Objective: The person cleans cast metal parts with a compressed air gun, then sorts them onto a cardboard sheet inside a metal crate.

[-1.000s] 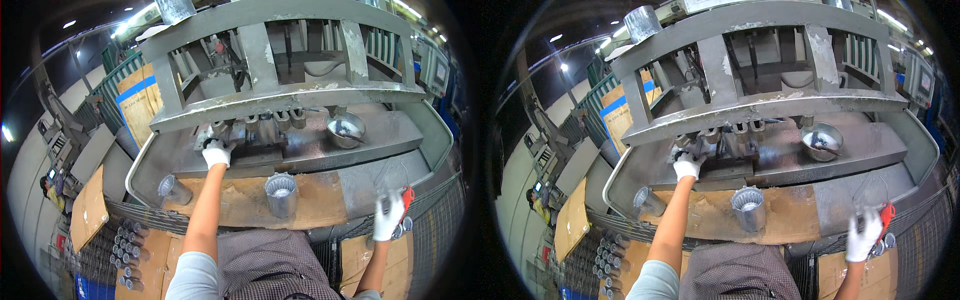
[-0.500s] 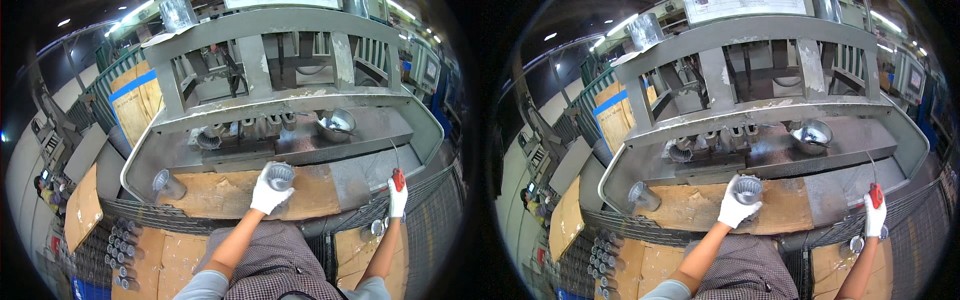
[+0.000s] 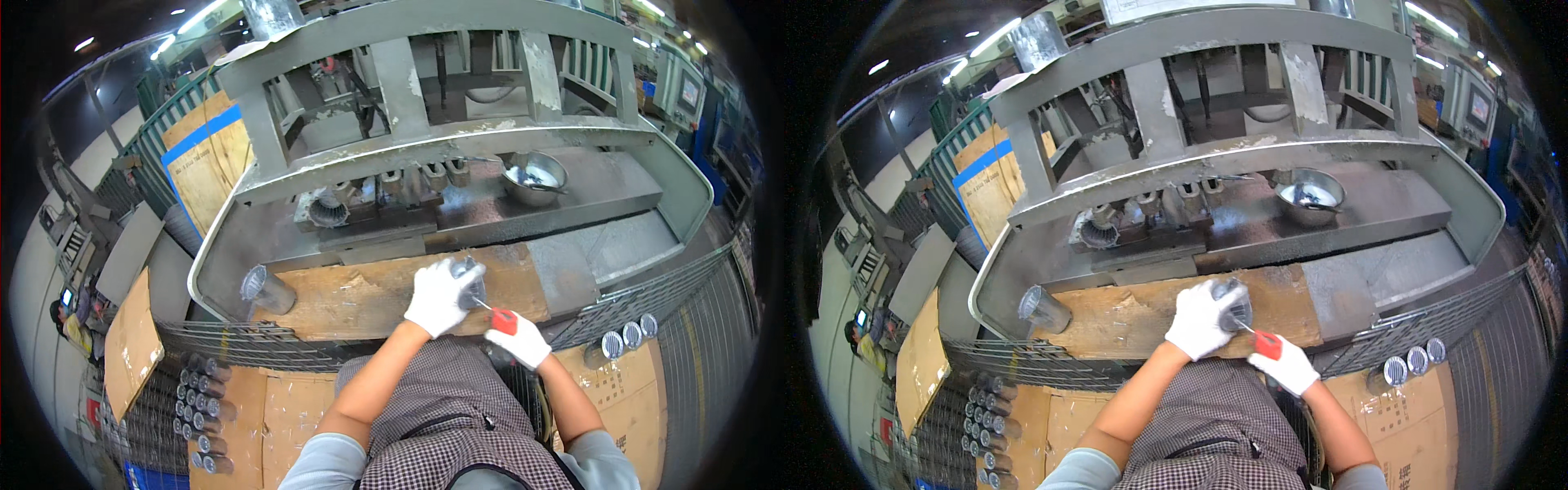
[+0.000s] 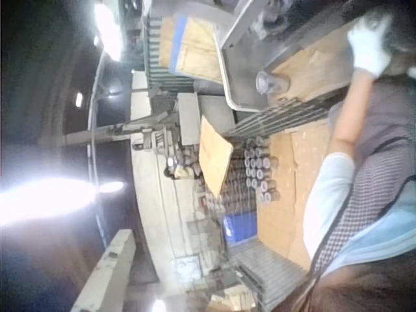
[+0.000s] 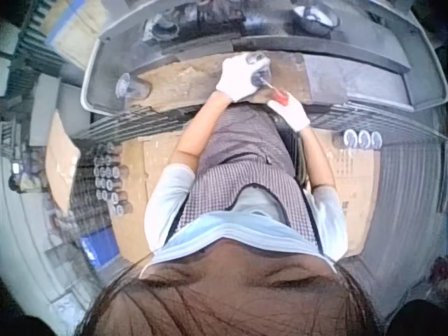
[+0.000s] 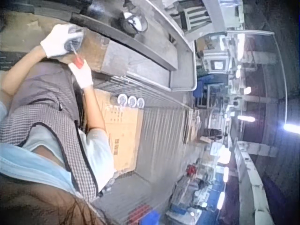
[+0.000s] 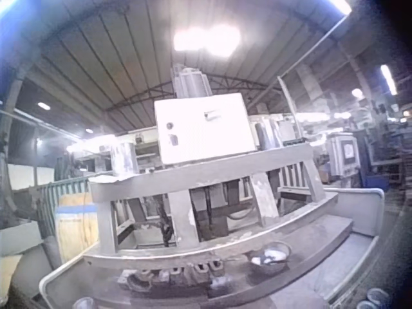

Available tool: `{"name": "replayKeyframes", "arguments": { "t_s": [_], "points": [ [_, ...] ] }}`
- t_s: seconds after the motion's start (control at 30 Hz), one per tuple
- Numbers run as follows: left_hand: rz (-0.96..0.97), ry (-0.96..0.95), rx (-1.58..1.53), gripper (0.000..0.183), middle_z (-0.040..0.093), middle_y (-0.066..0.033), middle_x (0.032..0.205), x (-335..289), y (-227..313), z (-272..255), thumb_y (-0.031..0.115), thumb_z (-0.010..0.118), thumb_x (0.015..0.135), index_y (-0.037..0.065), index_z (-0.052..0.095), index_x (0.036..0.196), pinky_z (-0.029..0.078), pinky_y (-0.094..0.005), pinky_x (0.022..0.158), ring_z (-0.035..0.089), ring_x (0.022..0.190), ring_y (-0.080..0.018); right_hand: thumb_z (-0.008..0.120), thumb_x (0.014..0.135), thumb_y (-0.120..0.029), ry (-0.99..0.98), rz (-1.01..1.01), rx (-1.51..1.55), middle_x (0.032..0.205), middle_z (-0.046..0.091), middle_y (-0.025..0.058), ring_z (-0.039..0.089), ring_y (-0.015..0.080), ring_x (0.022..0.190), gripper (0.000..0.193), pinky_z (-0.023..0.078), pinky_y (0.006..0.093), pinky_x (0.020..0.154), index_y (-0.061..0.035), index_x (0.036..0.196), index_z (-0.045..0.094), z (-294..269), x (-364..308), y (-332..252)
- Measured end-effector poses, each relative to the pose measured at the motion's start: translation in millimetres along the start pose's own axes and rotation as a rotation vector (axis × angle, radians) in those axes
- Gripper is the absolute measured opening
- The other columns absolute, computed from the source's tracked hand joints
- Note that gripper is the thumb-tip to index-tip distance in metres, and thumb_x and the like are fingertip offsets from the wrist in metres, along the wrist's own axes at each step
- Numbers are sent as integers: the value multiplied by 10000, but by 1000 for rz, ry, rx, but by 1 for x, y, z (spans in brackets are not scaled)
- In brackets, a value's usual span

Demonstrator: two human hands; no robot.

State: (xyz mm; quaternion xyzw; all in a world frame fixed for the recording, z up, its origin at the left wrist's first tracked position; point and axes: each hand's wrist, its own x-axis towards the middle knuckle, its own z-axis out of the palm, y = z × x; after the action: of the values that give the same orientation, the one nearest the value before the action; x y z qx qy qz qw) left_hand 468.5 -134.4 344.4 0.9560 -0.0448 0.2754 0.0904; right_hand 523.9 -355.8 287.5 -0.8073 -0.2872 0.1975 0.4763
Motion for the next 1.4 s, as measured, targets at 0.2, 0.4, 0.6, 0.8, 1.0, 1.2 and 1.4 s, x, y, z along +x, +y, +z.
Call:
{"name": "replayKeyframes", "arguments": {
  "t_s": [0.2,0.4,0.6,0.8,1.0,1.2,1.4],
  "points": [
    [66,203,-141,583,641,-217,1023,-17,-18,-5,278,825,569,141,686,1119,544,-479,723,659,847,-396,717,833,-514,-160,13,-47,1091,679,194,659,352,1015,638,505,396,892,-68,1267,574,7,-2,-31],
    [66,257,-159,598,644,-214,1039,-17,-17,-4,275,850,536,133,695,1096,545,-478,732,660,860,-404,625,868,-563,-54,21,-365,1059,680,244,651,429,985,659,514,459,868,-95,1320,525,-8,-8,-34],
    [51,239,-133,574,639,-203,1026,-15,-12,-2,260,849,542,134,692,1080,539,-473,718,656,852,-392,641,864,-537,-61,16,-356,1065,682,234,648,427,990,643,513,455,869,-94,1316,528,-9,-7,-28],
    [23,194,-118,573,634,-198,1058,-18,-14,-5,247,841,529,139,693,1071,535,-465,730,652,890,-390,650,860,-539,-116,-6,-265,1054,683,233,649,425,985,641,515,457,865,-90,1302,535,-3,-8,-35],
    [97,300,-175,542,634,-233,1087,-28,-27,0,214,846,481,89,660,975,541,-471,728,657,875,-414,628,862,-571,-206,31,-243,1025,684,249,654,433,974,639,518,468,853,-77,1258,541,3,-4,-49],
    [91,410,-276,573,651,-228,1079,-32,-34,5,198,890,563,100,590,1041,557,-467,732,673,876,-411,669,839,-560,-64,-2,-256,1020,695,222,676,410,932,609,544,448,795,-86,1211,581,-29,-16,-67],
    [-153,398,-679,647,674,-150,1150,-43,-35,-7,189,911,608,36,630,1171,505,-398,953,667,1042,-295,779,811,-250,691,-127,-210,877,642,94,609,191,791,343,500,343,745,-11,1018,648,-129,1,-40]
  ]
}}
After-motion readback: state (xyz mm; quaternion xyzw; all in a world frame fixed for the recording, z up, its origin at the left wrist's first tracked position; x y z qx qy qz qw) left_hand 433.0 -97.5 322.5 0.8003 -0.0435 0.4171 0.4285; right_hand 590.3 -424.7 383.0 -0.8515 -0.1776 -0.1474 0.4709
